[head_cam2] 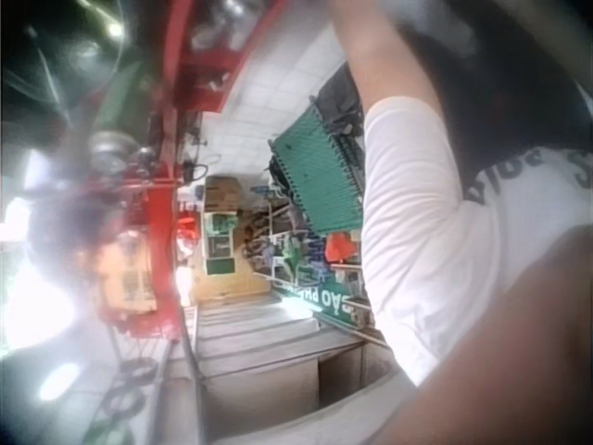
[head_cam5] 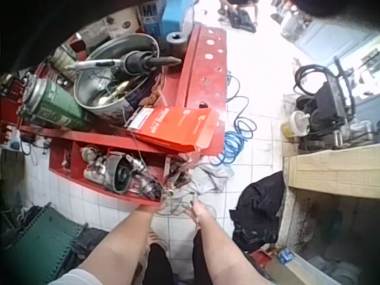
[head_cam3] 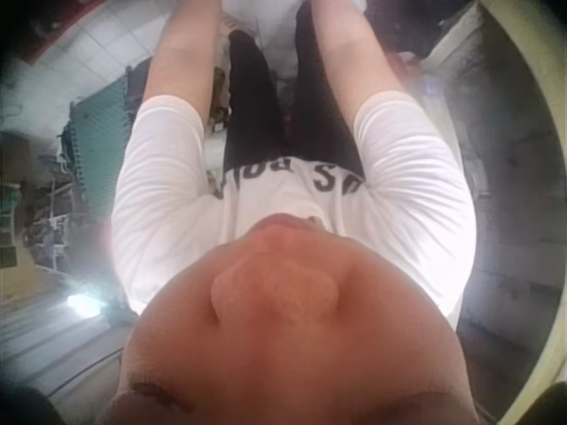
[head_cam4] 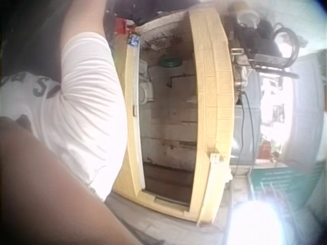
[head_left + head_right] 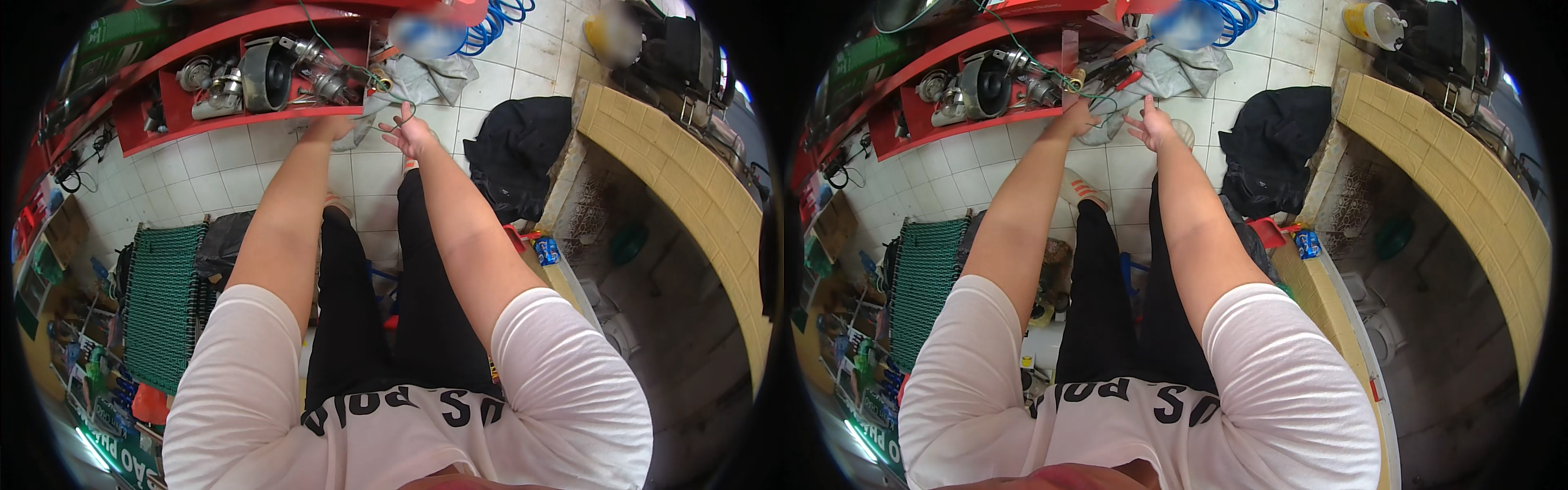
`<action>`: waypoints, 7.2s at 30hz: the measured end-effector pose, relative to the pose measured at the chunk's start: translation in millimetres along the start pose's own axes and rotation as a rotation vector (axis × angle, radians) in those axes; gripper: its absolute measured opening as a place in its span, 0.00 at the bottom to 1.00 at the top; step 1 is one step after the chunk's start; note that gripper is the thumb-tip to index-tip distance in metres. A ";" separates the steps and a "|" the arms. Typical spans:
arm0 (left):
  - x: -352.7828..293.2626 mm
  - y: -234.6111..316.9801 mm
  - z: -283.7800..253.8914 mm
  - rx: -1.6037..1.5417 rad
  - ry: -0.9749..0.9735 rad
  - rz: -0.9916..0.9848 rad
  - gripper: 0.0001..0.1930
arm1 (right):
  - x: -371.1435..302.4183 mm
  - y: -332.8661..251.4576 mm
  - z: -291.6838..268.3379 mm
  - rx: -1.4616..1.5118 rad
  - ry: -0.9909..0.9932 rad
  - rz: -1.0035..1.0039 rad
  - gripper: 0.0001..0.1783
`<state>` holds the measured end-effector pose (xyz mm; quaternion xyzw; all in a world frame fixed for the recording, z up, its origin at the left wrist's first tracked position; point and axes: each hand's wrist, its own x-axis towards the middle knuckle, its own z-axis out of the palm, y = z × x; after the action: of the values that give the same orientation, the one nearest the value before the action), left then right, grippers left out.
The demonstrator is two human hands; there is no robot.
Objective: The person works on mechanical parts by hand and with a wrench at a repair station, picking up and arranging components on a tray and in a drawer.
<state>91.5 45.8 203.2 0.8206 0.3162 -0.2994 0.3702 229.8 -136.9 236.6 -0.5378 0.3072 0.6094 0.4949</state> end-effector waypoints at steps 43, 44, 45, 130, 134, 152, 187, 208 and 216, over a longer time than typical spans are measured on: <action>-719.0 -281.1 -114.8 -0.132 -0.271 -0.457 0.25 | -459.6 44.0 143.0 -1.404 0.002 -0.320 0.25; -718.2 -274.1 -119.5 -0.138 -0.265 -0.423 0.25 | -459.5 43.6 136.2 -1.380 0.025 -0.288 0.25; -713.8 -265.4 -125.9 -0.141 -0.258 -0.380 0.25 | -461.5 43.4 131.5 -1.353 0.049 -0.256 0.24; -104.5 -207.1 -728.3 0.320 0.585 -0.109 0.27 | -274.2 -173.9 780.8 -1.220 0.218 -0.912 0.20; -97.4 -218.3 -729.7 0.378 0.604 -0.096 0.25 | -240.0 -185.3 805.1 -1.421 0.491 -0.750 0.18; -127.5 -189.5 -765.3 0.076 0.526 -0.094 0.25 | -166.8 -182.2 811.4 -1.655 0.719 -0.809 0.15; -281.3 -262.6 -698.5 -1.696 -0.122 0.144 0.19 | -330.0 -84.8 806.7 -1.425 0.107 -0.916 0.25; -335.4 -346.5 -700.5 -1.804 -0.209 0.157 0.09 | -190.0 -179.4 826.3 -1.516 0.621 -0.695 0.15; -332.3 -346.8 -712.3 -1.808 -0.199 0.131 0.02 | -172.0 -165.6 822.3 -1.490 0.604 -0.721 0.16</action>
<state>-188.4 697.1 688.6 0.2045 0.3496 0.0145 0.9142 83.7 615.0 619.1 -0.9233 -0.2409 0.2896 0.0751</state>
